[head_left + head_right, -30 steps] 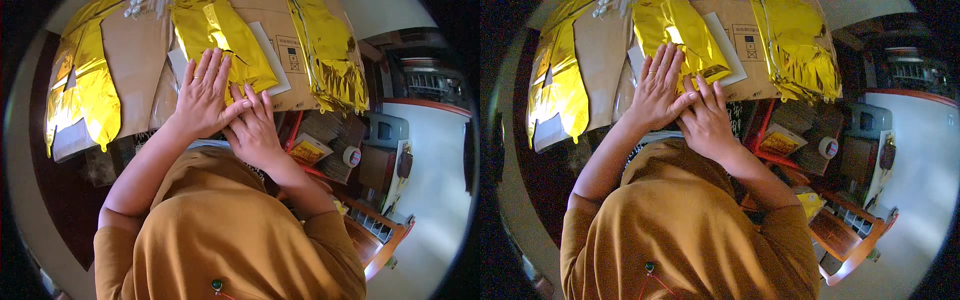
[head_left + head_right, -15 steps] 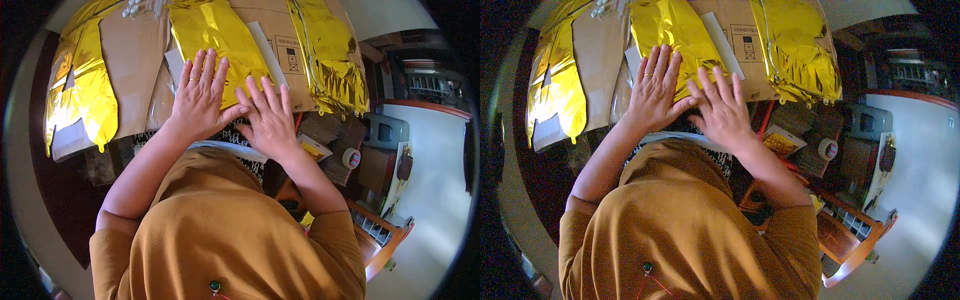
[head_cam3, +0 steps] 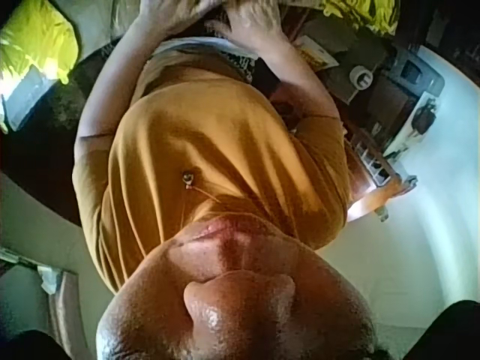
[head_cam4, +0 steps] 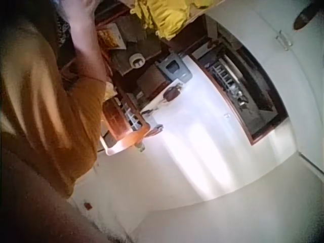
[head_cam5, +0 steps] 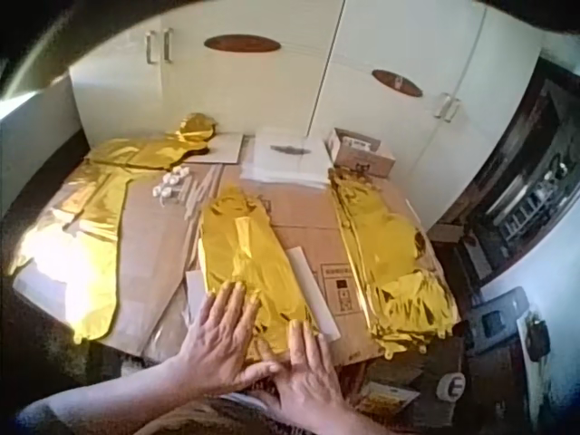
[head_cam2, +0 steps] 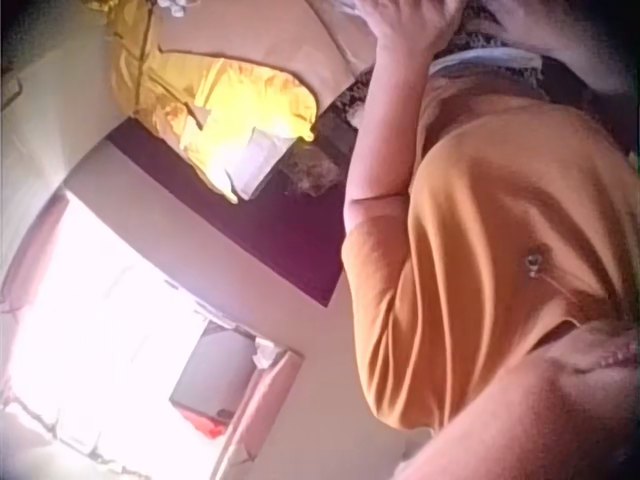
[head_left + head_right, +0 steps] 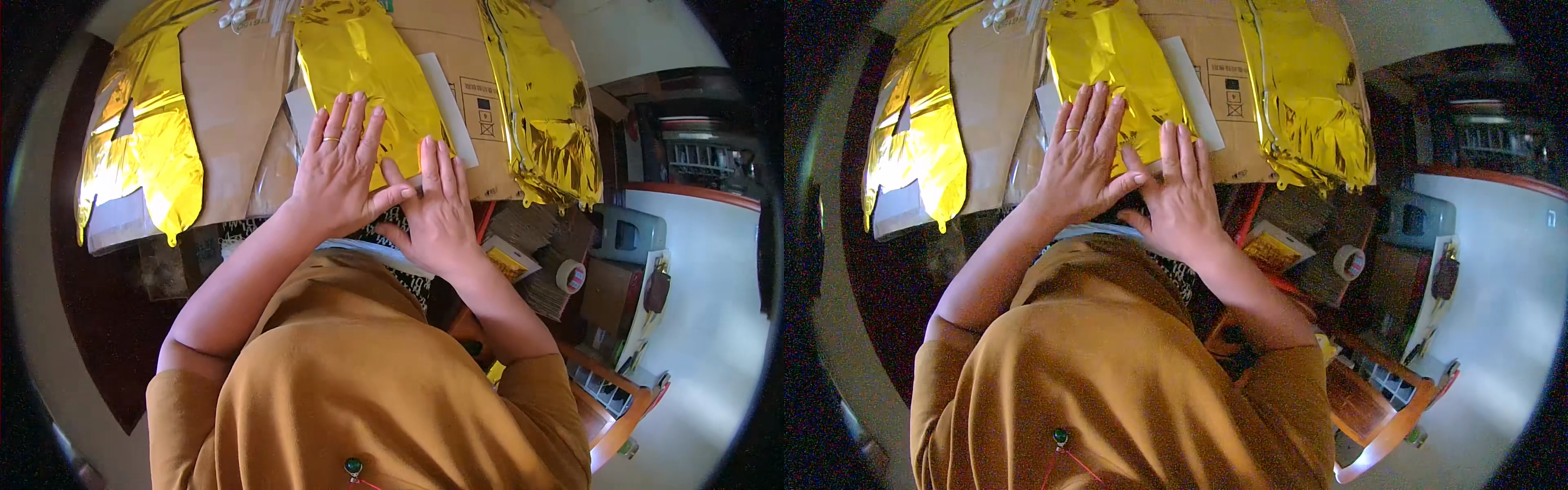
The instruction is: Folding gold metallic sheets and placing them into cardboard sleeves for final packaging.
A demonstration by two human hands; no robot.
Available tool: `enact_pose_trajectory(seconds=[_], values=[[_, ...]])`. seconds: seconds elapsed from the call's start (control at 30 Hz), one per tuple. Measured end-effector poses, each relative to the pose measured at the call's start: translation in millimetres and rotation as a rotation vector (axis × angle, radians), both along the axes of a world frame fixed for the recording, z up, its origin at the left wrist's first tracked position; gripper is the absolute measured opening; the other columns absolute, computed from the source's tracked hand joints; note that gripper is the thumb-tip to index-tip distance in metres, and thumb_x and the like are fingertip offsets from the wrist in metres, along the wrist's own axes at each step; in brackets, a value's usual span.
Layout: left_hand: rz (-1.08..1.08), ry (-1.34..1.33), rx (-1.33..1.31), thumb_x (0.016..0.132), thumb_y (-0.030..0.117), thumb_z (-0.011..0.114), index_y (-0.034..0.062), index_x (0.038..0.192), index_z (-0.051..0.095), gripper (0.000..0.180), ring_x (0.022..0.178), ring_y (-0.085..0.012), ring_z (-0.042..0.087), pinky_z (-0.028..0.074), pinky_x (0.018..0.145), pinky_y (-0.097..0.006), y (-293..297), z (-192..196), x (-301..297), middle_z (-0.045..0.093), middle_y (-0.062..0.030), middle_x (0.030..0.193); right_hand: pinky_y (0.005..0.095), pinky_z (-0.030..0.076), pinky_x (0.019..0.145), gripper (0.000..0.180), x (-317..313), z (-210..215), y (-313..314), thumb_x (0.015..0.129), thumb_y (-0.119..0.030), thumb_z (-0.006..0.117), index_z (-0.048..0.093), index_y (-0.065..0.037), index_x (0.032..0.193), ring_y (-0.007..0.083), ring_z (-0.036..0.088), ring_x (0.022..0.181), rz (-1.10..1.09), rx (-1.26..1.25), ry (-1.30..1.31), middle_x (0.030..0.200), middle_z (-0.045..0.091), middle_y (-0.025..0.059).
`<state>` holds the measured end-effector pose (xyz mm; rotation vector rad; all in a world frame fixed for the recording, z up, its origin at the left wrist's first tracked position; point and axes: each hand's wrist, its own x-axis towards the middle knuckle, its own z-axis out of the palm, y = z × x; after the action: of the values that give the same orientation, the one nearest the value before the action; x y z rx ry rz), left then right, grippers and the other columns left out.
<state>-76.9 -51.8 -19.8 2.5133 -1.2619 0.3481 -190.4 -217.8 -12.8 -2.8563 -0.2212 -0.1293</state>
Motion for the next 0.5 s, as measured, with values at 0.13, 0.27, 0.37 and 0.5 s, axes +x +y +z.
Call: enact_pose_trajectory(seconds=[0.13,0.27,0.37,0.5], values=[[0.016,0.058,-0.029,0.095,0.069,0.041,-0.0034,0.155,0.028,0.094,0.149,-0.0445,0.022,0.016,0.121,-0.055,0,1,-2,0.026,-0.03,0.159,0.0643,0.012,0.119,0.089,-1,11,2,0.079,-0.055,0.075,0.037,-0.03,0.155,0.0519,0.013,0.148,-0.012,-0.068,0.033,0.159,0.014,0.034],[0.008,0.022,-0.059,0.094,0.07,0.044,-0.0073,0.15,0.035,0.096,0.146,-0.0466,0.028,0.02,0.119,-0.056,0,1,-2,0.032,-0.0303,0.156,0.0647,0.012,0.119,0.087,0,18,4,0.079,-0.057,0.074,0.04,-0.031,0.154,0.0518,0.014,0.148,-0.036,-0.075,0.051,0.158,0.018,0.0348],[-0.045,0.075,-0.103,0.096,0.059,0.049,-0.0054,0.15,0.035,0.085,0.146,-0.0449,0.031,0.023,0.119,-0.054,7,9,4,0.034,-0.0283,0.156,0.0644,0.011,0.119,0.085,0,21,5,0.079,-0.058,0.073,0.042,-0.027,0.153,0.0514,0.016,0.148,-0.03,-0.058,0.024,0.157,0.021,0.0344],[-0.159,0.133,-0.159,0.096,0.025,0.06,-0.002,0.151,0.036,0.066,0.144,-0.0381,0.036,0.029,0.119,-0.047,24,13,21,0.039,-0.0219,0.155,0.064,0.012,0.119,0.085,3,32,8,0.082,-0.055,0.072,0.042,-0.017,0.152,0.0494,0.02,0.147,0.032,-0.062,-0.016,0.157,0.025,0.0322]])
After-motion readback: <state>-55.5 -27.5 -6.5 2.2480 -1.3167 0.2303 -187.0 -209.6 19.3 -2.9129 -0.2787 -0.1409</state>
